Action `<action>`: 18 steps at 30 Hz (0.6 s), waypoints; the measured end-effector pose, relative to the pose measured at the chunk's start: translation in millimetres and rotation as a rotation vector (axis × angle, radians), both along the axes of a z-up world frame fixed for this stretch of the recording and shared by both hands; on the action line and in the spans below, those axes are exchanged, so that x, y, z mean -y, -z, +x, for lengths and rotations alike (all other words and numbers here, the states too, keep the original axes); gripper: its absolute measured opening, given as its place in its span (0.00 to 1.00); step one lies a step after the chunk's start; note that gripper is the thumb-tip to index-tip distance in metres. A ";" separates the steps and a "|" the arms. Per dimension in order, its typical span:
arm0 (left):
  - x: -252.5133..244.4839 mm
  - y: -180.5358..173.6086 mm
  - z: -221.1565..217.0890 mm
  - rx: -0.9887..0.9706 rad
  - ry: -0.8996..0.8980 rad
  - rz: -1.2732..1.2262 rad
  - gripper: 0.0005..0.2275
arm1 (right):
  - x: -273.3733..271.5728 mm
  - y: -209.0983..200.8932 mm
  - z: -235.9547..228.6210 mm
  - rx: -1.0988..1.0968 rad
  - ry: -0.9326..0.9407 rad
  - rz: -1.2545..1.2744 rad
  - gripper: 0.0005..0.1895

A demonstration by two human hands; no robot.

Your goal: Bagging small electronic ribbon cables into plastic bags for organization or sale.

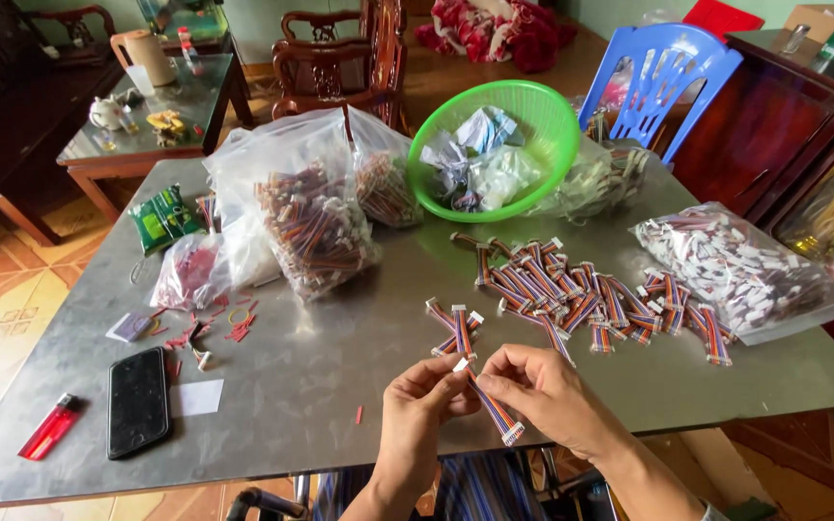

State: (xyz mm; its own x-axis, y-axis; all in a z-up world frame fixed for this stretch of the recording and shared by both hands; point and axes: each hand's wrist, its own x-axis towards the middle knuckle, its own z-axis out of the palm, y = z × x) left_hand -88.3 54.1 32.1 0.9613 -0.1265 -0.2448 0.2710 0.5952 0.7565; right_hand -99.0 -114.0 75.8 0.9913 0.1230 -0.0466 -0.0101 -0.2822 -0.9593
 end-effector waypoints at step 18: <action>2.5 0.2 -11.1 0.081 0.073 0.203 0.07 | 2.1 14.7 -15.2 0.067 0.018 -0.138 0.03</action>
State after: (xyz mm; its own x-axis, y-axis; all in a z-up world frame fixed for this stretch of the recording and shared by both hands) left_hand -99.4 51.6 31.8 0.9689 -0.1521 -0.1951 0.2414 0.4100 0.8795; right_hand -114.2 -116.2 61.2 0.9948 0.1018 0.0043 0.0460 -0.4116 -0.9102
